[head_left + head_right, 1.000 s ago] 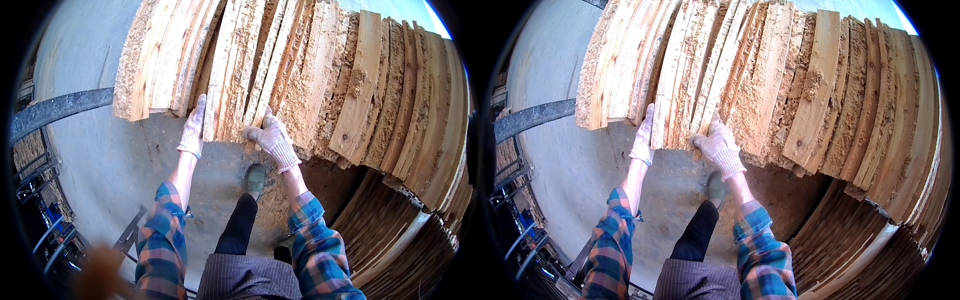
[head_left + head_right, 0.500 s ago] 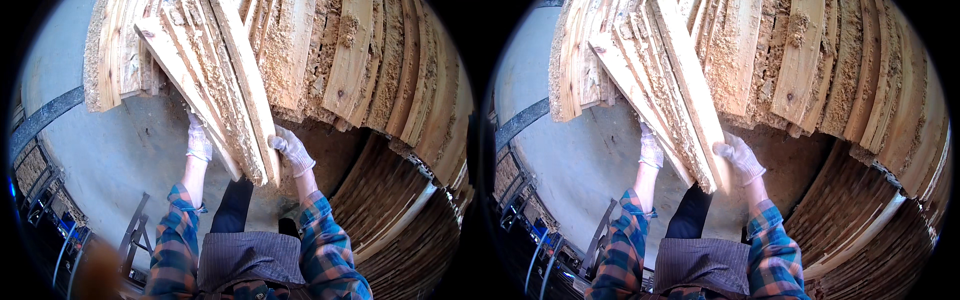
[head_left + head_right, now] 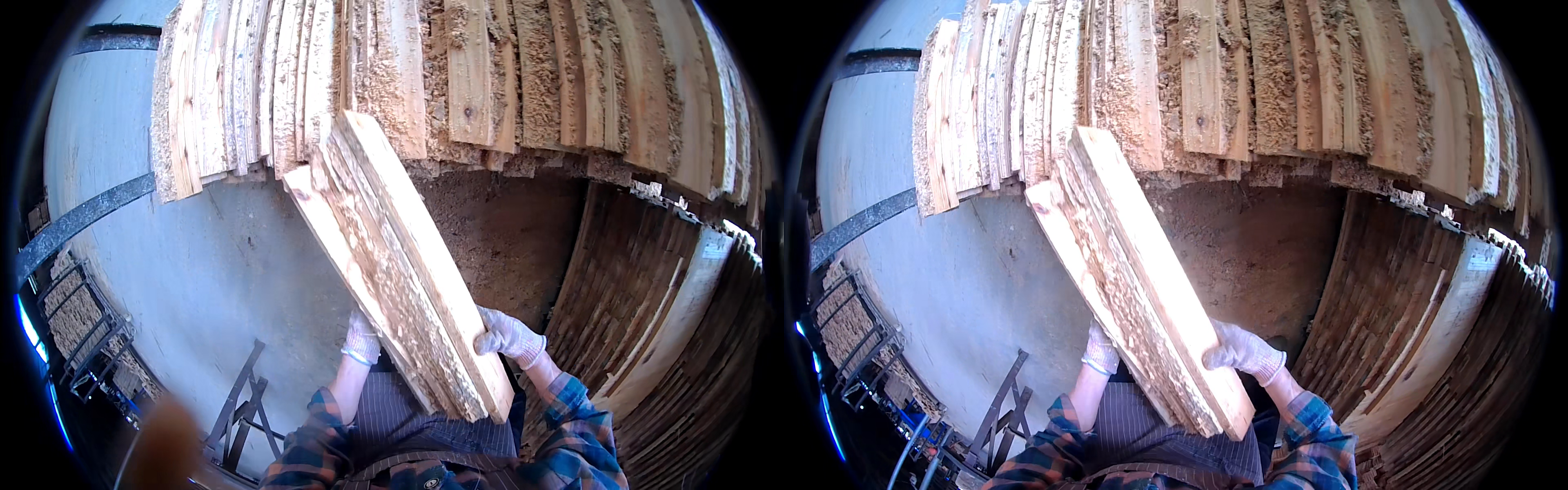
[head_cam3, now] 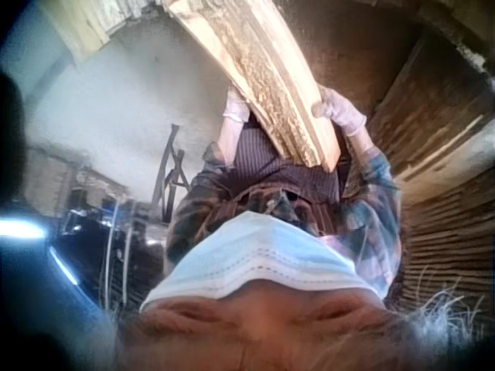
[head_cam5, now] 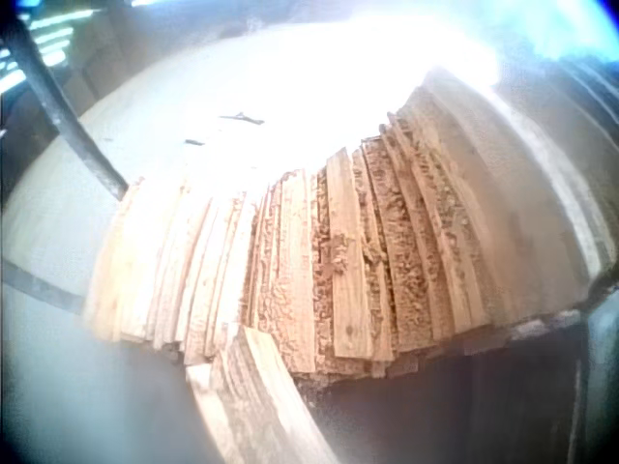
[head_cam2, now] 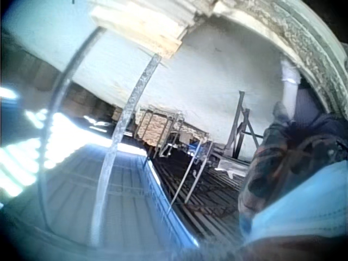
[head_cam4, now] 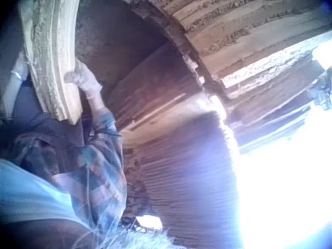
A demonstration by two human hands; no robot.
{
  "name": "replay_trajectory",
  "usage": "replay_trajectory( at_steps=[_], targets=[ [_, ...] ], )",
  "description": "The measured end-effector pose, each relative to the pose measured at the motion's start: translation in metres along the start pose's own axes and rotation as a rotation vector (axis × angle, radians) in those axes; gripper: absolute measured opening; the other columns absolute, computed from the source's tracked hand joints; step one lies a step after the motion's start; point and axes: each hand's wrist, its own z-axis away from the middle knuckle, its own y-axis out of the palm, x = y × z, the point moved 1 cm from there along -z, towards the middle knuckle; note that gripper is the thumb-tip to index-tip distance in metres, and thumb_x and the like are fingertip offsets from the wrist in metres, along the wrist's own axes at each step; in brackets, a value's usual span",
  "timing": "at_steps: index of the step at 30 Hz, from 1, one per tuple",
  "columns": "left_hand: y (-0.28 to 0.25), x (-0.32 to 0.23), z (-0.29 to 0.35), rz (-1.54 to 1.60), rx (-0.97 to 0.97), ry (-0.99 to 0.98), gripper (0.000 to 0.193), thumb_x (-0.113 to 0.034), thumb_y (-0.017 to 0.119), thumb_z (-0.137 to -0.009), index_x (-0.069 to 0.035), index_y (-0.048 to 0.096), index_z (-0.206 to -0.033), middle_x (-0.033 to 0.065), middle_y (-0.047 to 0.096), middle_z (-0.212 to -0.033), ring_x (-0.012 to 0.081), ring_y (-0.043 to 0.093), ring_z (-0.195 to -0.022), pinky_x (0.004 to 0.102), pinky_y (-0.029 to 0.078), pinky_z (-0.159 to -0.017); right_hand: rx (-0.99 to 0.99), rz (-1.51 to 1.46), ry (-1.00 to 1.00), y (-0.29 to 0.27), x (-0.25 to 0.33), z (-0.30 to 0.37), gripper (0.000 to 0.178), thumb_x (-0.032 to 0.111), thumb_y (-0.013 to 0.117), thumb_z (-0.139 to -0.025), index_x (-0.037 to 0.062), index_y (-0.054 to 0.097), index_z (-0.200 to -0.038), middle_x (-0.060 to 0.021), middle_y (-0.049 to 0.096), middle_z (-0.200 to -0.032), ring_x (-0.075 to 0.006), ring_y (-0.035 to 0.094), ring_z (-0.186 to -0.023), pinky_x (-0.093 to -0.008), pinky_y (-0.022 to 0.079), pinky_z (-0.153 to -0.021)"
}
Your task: The person repeatedly picks up bundles of wooden planks from a large pile and stacks them onto a growing stack. They handle the wood by hand, wearing gloves, and arrange the planks in a neat, organized manner within a workshop environment.
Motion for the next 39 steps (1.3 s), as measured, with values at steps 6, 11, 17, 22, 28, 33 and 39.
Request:
replay_trajectory(
  at_steps=[6,11,17,22,28,33,39],
  targets=[
    [0.057,0.070,0.012,0.205,0.070,-0.234,0.074,-0.063,0.038,-0.090,-0.012,0.030,-0.143,0.0112,0.039,-0.140,0.0318,0.045,-0.121,0.0463,0.041,-0.101,-0.412,0.197,-0.018,0.005,0.002,0.062,0.120,0.058,0.084,-0.050,0.0058,0.030,-0.144,-0.0177,0.048,-0.133,-0.0281,0.047,-0.123,-0.0359,0.034,-0.104],
    [0.126,0.105,0.075,0.216,0.407,-0.386,0.063,-0.057,0.033,-0.094,-0.015,0.034,-0.141,0.0138,0.047,-0.132,0.0320,0.046,-0.120,0.0462,0.041,-0.101,-0.555,0.333,0.009,0.037,0.015,0.176,0.117,0.053,0.082,-0.056,0.0034,0.025,-0.145,-0.0248,0.046,-0.131,-0.0396,0.047,-0.120,-0.0426,0.037,-0.101],
    [0.284,0.171,0.194,0.117,0.763,-0.464,0.056,-0.048,0.040,-0.096,-0.015,0.037,-0.140,0.0128,0.055,-0.128,0.0315,0.056,-0.111,0.0488,0.043,-0.099,-1.006,0.728,-0.101,0.066,0.019,0.323,0.102,0.046,0.073,-0.063,-0.0009,0.027,-0.141,-0.0231,0.047,-0.123,-0.0385,0.051,-0.110,-0.0436,0.042,-0.093],
    [0.291,0.249,0.232,-0.096,0.688,-0.616,0.057,-0.049,0.039,-0.096,-0.015,0.037,-0.141,0.0124,0.053,-0.130,0.0314,0.055,-0.113,0.0485,0.043,-0.100,-1.012,0.459,0.046,0.007,-0.010,0.465,0.116,0.059,0.077,-0.061,0.0004,0.022,-0.145,-0.0263,0.043,-0.130,-0.0393,0.047,-0.119,-0.0394,0.038,-0.101],
    [0.254,0.314,0.217,-0.277,0.507,-0.665,0.058,-0.050,0.039,-0.095,-0.015,0.036,-0.141,0.0120,0.052,-0.132,0.0312,0.053,-0.115,0.0481,0.042,-0.101,-1.630,0.822,0.259,-0.182,-0.069,0.573,0.095,0.040,0.078,-0.062,0.0072,0.037,-0.141,-0.0246,0.043,-0.136,-0.0427,0.043,-0.123,-0.0425,0.037,-0.105],
    [0.227,0.333,0.207,-0.376,0.373,-0.666,0.059,-0.051,0.038,-0.095,-0.015,0.035,-0.142,0.0117,0.050,-0.133,0.0311,0.051,-0.117,0.0478,0.041,-0.101,-1.614,0.651,0.688,-0.355,-0.092,0.596,0.081,0.036,0.073,-0.073,0.0324,0.032,-0.144,-0.0152,0.034,-0.145,-0.0392,0.039,-0.128,-0.0410,0.033,-0.109],
    [0.208,0.318,0.198,-0.437,0.261,-0.650,0.060,-0.052,0.038,-0.095,-0.015,0.035,-0.142,0.0112,0.048,-0.135,0.0309,0.049,-0.119,0.0474,0.041,-0.102,-1.630,0.582,0.572,-0.399,-0.114,0.613,0.078,0.035,0.072,-0.076,0.0374,0.031,-0.143,-0.0083,0.035,-0.147,-0.0337,0.037,-0.132,-0.0418,0.031,-0.110]
  ],
)
